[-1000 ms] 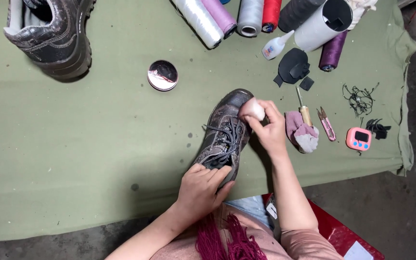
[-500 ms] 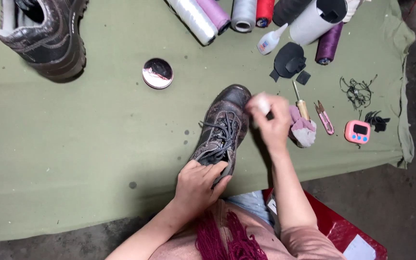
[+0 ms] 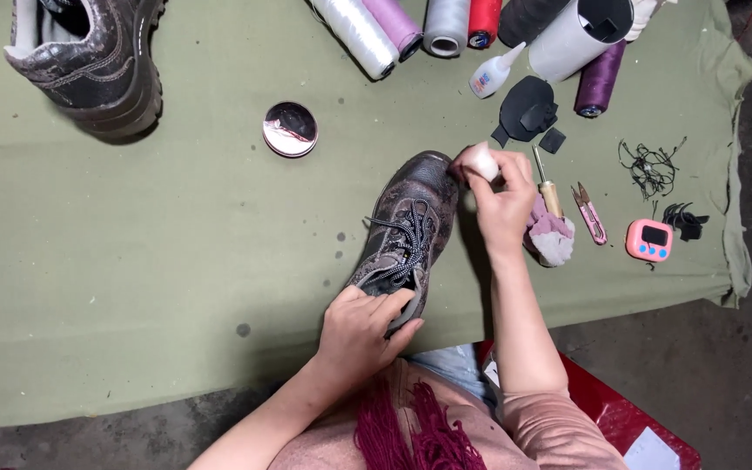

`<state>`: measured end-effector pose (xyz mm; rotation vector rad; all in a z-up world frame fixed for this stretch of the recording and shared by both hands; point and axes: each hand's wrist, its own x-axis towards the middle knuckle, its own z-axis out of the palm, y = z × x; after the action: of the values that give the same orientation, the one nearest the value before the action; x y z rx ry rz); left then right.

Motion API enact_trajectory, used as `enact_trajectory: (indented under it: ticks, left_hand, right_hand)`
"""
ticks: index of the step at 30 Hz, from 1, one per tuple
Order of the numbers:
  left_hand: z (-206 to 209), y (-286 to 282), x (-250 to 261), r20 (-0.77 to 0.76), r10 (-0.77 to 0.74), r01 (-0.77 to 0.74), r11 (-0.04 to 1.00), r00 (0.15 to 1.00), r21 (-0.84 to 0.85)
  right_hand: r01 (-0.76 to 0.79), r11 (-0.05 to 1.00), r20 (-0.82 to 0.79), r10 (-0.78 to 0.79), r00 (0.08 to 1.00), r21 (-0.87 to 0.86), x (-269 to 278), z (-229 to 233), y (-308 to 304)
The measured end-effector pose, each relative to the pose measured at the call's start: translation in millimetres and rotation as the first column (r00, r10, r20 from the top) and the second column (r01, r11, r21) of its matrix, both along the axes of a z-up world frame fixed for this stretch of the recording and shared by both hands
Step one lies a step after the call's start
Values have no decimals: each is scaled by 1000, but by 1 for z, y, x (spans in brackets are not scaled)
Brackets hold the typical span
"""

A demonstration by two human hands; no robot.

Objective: The person laces a dark brown leather shoe on a green work table, threading the laces through the eyelets and tying them. They then use a white sponge to wipe and clean the exterior surface of the shoe, rotating it to reach different sides.

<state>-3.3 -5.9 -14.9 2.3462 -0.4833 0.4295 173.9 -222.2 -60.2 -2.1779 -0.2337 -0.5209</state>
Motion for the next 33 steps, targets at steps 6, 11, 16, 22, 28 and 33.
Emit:
enact_trajectory:
  ticks: [6, 11, 16, 22, 28, 33]
  left_hand:
    - [1, 0, 0, 67, 7, -4, 999, 998, -49]
    - [-2, 0, -1, 83, 12, -5, 997, 996, -74]
    - [-5, 3, -3, 92, 20, -12, 997, 996, -82]
    - [-9, 5, -2, 82, 1, 8, 995, 997, -102]
    - [-9, 8, 0, 34, -64, 66, 995, 997, -78]
    - [-8, 9, -2, -139, -157, 157, 988, 978, -8]
  right_hand:
    - [-245, 949, -64, 237, 970, -200, 30, 20, 6]
    - [-601, 780, -182, 574, 798, -177, 74, 53, 95]
    - [-790, 556, -257, 749, 611, -257, 118, 19, 161]
    - [-766, 533, -300, 712, 635, -359, 121, 16, 182]
    - [-755, 525, -268, 720, 640, -392, 108, 31, 163]
    - [-393, 916, -73, 399, 914, 85, 55, 73, 68]
